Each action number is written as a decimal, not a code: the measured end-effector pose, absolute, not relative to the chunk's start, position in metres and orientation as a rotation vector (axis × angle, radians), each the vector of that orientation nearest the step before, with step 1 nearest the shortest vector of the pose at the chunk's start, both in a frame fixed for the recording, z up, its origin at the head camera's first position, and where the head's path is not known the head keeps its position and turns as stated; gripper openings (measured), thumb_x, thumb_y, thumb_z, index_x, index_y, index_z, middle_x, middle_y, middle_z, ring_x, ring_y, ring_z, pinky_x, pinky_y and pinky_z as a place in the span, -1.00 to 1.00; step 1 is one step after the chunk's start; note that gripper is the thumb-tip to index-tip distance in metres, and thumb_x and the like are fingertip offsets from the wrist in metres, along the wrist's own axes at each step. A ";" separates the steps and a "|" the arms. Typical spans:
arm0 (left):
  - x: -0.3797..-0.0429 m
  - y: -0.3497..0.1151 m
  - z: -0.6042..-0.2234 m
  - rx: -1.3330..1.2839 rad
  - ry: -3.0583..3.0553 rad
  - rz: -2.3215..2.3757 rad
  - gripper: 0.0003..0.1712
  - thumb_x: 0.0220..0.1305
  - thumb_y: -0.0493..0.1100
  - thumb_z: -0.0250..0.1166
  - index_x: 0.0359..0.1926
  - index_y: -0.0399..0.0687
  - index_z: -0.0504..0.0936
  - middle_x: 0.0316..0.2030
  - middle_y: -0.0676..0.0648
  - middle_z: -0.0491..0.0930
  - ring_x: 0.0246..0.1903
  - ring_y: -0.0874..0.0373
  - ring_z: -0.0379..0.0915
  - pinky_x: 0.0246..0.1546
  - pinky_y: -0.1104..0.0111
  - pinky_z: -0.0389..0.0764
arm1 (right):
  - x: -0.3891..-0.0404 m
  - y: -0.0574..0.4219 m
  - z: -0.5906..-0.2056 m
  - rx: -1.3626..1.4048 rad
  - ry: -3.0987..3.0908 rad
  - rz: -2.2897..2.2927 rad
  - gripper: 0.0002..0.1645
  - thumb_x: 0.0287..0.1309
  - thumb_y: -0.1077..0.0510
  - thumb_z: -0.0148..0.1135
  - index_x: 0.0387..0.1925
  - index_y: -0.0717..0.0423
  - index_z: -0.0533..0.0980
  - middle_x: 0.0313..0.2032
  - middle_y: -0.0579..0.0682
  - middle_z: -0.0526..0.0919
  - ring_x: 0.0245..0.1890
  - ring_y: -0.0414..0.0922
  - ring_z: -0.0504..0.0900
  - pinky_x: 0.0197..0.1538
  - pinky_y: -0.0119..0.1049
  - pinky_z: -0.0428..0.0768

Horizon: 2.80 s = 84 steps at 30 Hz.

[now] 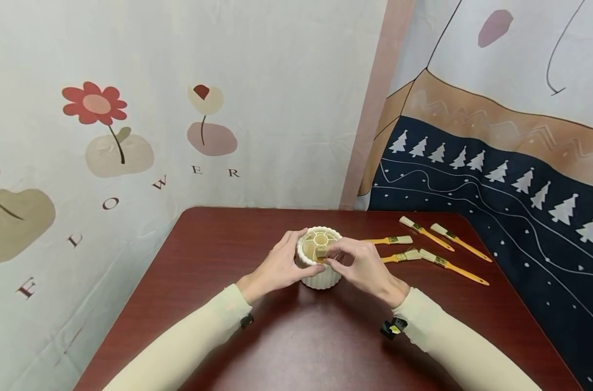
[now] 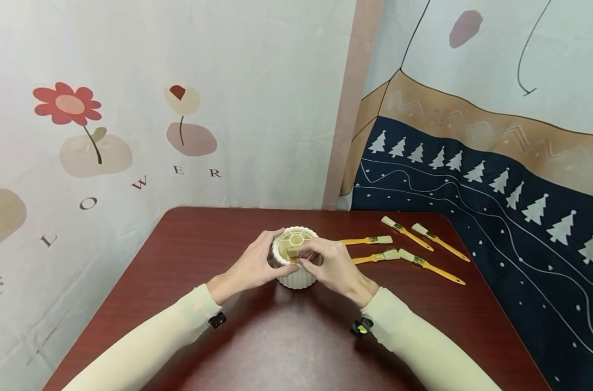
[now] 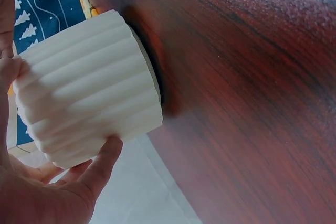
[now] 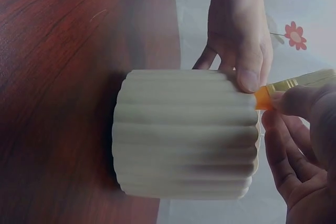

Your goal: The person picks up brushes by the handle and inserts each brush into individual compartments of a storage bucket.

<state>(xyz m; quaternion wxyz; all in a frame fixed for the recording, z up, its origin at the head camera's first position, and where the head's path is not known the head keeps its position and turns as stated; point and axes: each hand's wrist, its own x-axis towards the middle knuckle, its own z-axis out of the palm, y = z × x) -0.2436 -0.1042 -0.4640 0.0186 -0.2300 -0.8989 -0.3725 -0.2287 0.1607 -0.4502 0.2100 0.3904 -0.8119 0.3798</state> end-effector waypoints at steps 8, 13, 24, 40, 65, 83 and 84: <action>-0.241 -0.104 -0.465 -0.723 -2.793 -1.156 0.31 0.32 0.39 0.69 0.80 -0.15 0.29 0.53 -0.20 0.54 0.42 -0.12 0.63 0.42 -0.02 0.73 | -0.228 0.160 -0.455 1.103 -2.259 1.027 -0.62 0.28 0.38 0.72 0.08 0.08 0.86 -0.07 -0.02 0.95 -0.22 -0.19 0.86 -0.14 -0.21 0.90; -0.242 -0.103 -0.461 -0.726 -2.803 -1.141 0.30 0.33 0.35 0.70 0.80 -0.17 0.29 0.52 -0.22 0.54 0.42 -0.15 0.63 0.43 -0.03 0.74 | -0.228 0.161 -0.453 1.095 -2.269 0.994 -0.63 0.29 0.34 0.73 0.10 0.08 0.87 -0.03 0.00 0.96 -0.17 -0.17 0.90 -0.07 -0.19 0.91; -0.244 -0.105 -0.454 -0.704 -2.851 -1.095 0.32 0.32 0.39 0.67 0.81 -0.16 0.27 0.62 -0.25 0.49 0.53 -0.20 0.57 0.52 -0.10 0.68 | -0.227 0.163 -0.459 1.100 -2.250 1.061 -0.60 0.28 0.38 0.71 0.12 0.13 0.86 -0.09 -0.02 0.92 -0.17 -0.17 0.91 -0.08 -0.24 0.91; -0.241 -0.100 -0.457 -0.644 -2.782 -1.229 0.26 0.26 0.27 0.75 0.73 -0.16 0.33 0.54 -0.23 0.57 0.50 -0.14 0.59 0.52 -0.07 0.67 | -0.223 0.176 -0.456 1.056 -2.226 1.015 -0.65 0.33 0.38 0.67 0.10 0.10 0.85 -0.04 -0.08 0.90 -0.12 -0.20 0.86 -0.09 -0.24 0.86; -0.248 -0.110 -0.452 -0.756 -2.845 -1.181 0.25 0.36 0.24 0.72 0.79 -0.20 0.29 0.57 -0.26 0.56 0.47 -0.12 0.64 0.48 -0.05 0.70 | -0.230 0.230 -0.443 0.900 -2.379 0.939 -0.60 0.39 0.28 0.67 0.16 -0.16 0.86 0.05 -0.19 0.91 0.08 -0.17 0.88 0.28 -0.58 0.70; -0.257 -0.112 -0.453 -0.865 -2.855 -1.485 0.24 0.51 -0.03 0.63 0.89 -0.22 0.05 0.73 -0.39 0.31 0.60 -0.22 0.56 0.53 0.00 0.70 | -0.239 0.270 -0.449 0.810 -2.444 0.837 -0.63 0.37 0.21 0.71 0.14 -0.15 0.86 0.06 -0.20 0.89 0.11 -0.17 0.82 0.31 -0.75 0.52; -0.258 -0.113 -0.453 -0.873 -2.860 -1.491 0.24 0.52 -0.04 0.62 0.89 -0.21 0.03 0.75 -0.40 0.27 0.62 -0.23 0.52 0.57 -0.03 0.67 | -0.240 0.272 -0.449 0.808 -2.444 0.832 -0.63 0.37 0.21 0.70 0.13 -0.14 0.86 0.06 -0.20 0.89 0.11 -0.17 0.82 0.30 -0.75 0.52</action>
